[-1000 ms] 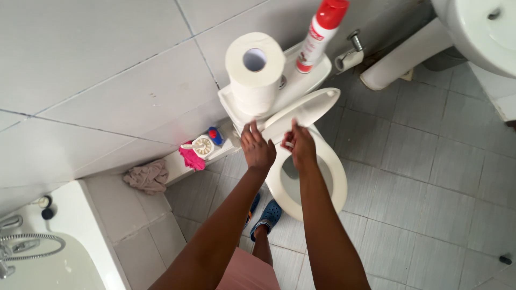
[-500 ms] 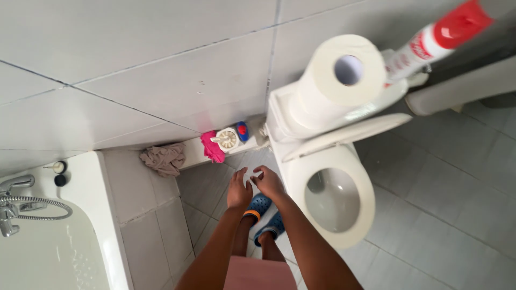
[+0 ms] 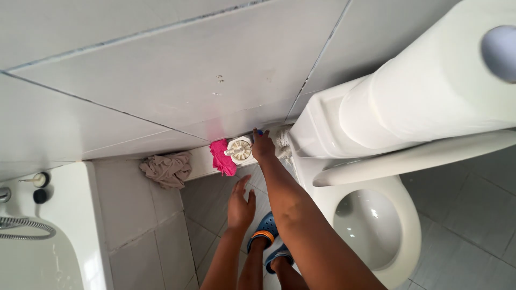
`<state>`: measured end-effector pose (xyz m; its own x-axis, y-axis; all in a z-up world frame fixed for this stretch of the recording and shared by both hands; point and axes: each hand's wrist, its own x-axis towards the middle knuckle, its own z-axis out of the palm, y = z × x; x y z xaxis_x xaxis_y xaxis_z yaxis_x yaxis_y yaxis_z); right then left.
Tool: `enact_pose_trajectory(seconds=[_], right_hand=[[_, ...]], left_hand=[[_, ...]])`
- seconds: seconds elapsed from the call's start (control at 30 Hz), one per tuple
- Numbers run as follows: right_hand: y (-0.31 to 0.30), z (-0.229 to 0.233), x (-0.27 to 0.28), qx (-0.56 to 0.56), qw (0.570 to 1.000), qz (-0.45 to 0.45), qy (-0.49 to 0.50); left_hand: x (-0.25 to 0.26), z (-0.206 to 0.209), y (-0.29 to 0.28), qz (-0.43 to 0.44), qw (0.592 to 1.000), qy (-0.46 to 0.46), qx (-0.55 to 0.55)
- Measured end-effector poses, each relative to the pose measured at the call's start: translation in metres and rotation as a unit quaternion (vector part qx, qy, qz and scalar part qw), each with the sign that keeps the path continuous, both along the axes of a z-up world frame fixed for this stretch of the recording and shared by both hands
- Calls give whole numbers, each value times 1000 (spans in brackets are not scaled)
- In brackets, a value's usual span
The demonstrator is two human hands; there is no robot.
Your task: Cleaning and scrubbing the inside of a toilet bowl using detergent and a toilet brush.
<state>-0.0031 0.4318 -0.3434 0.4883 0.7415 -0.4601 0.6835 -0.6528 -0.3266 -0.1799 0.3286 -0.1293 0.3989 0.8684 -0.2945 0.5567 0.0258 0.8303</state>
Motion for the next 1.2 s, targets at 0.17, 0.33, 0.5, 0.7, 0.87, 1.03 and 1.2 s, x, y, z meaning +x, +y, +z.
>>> enact_pose_trajectory(seconds=[0.17, 0.33, 0.5, 0.7, 0.87, 1.03, 1.2], right_hand=[[1, -46, 2, 4, 1000, -2, 3], [-50, -6, -3, 58, 998, -1, 0], [-153, 98, -41, 247, 969, 16, -1], [-270, 306, -71, 241, 961, 26, 134], [-329, 377, -45, 275, 933, 34, 228], [-356, 400, -24, 295, 905, -124, 280], [-372, 404, -4, 24, 856, -463, 228]], left_hand=[[-25, -28, -5, 5, 1000, 25, -18], [-39, -32, -8, -9, 998, 60, -32], [-37, 1, -8, -77, 988, 116, -75], [-27, 52, -17, -206, 977, 54, 32], [-14, 65, -44, -375, 922, 9, 91], [17, 72, -91, -467, 880, 30, 85], [52, 81, -132, -464, 869, -5, 173]])
